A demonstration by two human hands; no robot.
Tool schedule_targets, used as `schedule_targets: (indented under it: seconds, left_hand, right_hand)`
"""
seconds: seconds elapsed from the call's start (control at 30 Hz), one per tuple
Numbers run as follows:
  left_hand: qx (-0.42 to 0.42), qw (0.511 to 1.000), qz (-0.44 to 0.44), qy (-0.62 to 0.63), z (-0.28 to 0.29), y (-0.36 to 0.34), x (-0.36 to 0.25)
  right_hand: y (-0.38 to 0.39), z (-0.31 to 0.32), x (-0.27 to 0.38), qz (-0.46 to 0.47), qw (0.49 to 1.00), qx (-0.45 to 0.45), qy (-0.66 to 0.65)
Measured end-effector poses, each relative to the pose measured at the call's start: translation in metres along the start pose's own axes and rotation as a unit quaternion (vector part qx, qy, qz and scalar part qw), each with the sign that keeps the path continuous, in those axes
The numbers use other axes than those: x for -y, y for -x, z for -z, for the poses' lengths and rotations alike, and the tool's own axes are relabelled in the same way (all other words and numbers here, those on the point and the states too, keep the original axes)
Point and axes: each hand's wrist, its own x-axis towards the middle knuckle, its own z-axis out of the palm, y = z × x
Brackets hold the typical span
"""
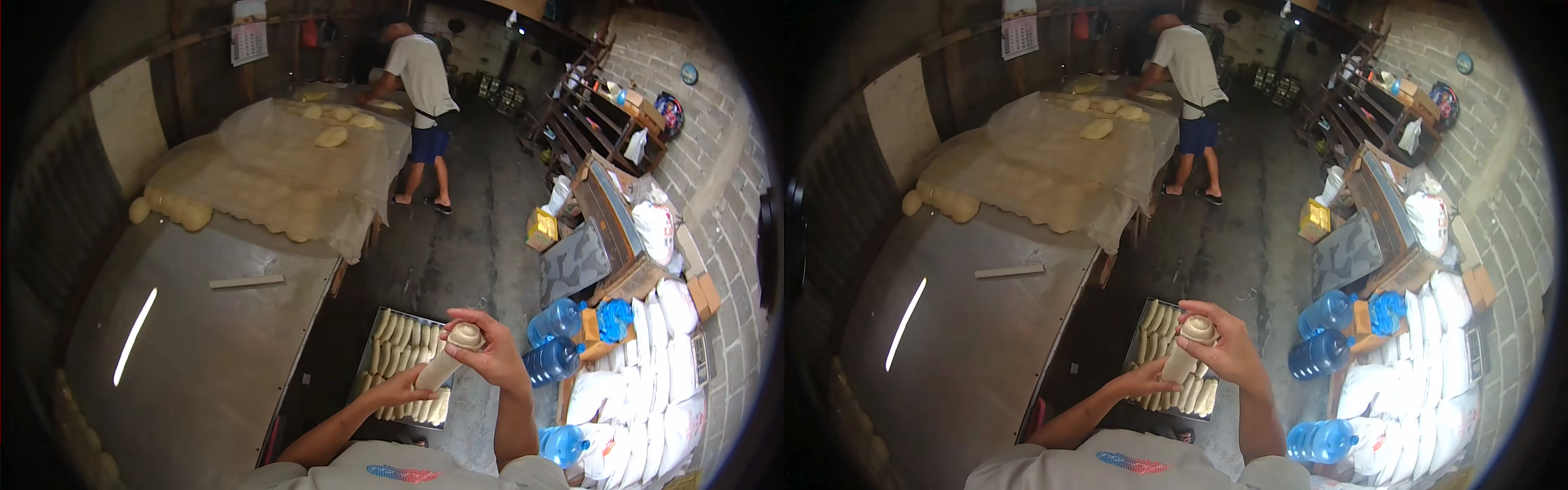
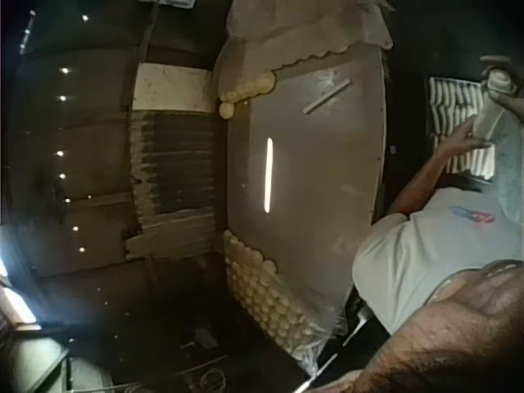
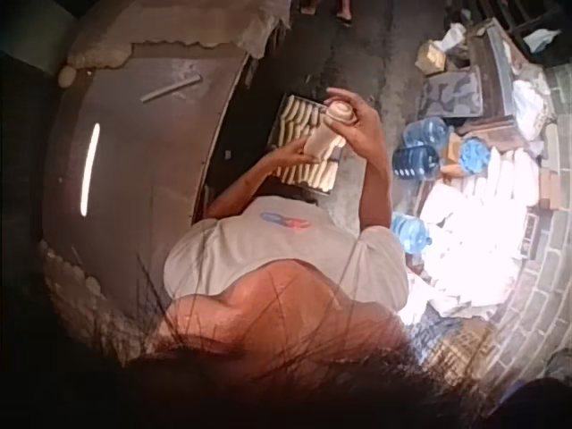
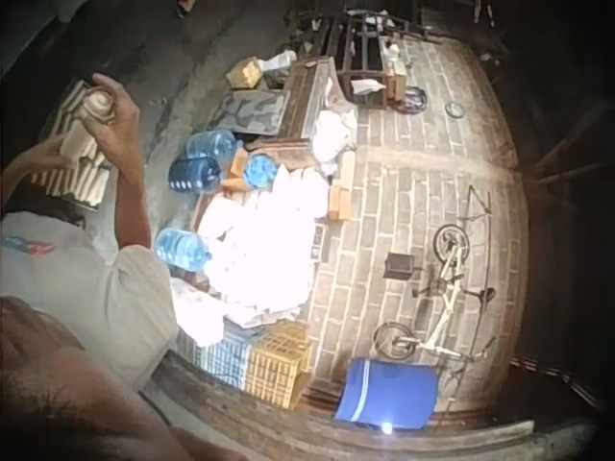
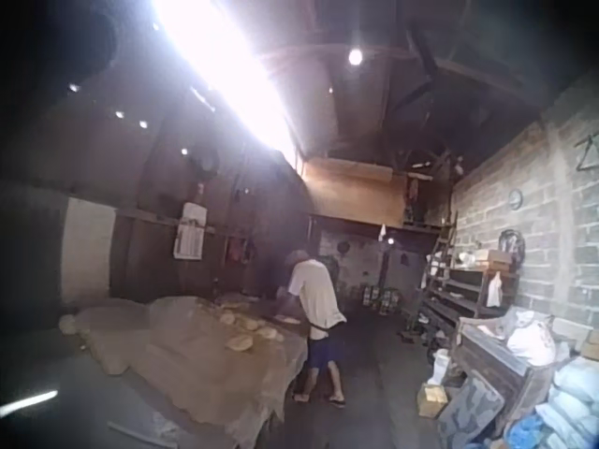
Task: The person rolls pieces of dough into long cylinder shapes on a table using a rolling pin and their hands. They then place the rolled dough pieces onto a large metal tray.
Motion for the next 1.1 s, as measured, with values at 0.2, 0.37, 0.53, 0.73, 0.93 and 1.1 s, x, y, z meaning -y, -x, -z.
schedule_targets:
  seconds: [0.2, 0.37, 0.53, 0.73, 0.93, 1.1]
  left_hand:
    - [-0.155, 0.976, -0.074, -0.132, 0.004, 0.013, -0.041]
    - [-0.22, 0.949, -0.217, -0.057, 0.011, 0.002, -0.054]
    - [-0.176, 0.977, -0.094, -0.078, -0.001, 0.009, 0.013]
    - [-0.116, 0.989, 0.049, -0.072, -0.034, 0.023, 0.057]
    - [-0.014, 0.96, 0.08, -0.267, -0.045, 0.018, 0.16]
    - [-0.081, 0.91, 0.354, -0.201, -0.009, 0.101, 0.271]
  right_hand:
    - [-0.008, -0.016, 0.01, 0.041, 0.993, 0.025, 0.104]
    - [-0.009, -0.053, 0.002, 0.093, 0.98, 0.053, 0.17]
    - [0.008, -0.04, -0.021, 0.006, 0.985, 0.051, 0.165]
    - [0.052, -0.035, -0.119, -0.117, 0.956, 0.102, 0.249]
    - [0.106, -0.025, -0.176, -0.256, 0.937, 0.081, 0.224]
    - [0.122, -0.003, -0.262, -0.263, 0.931, -0.109, 0.228]
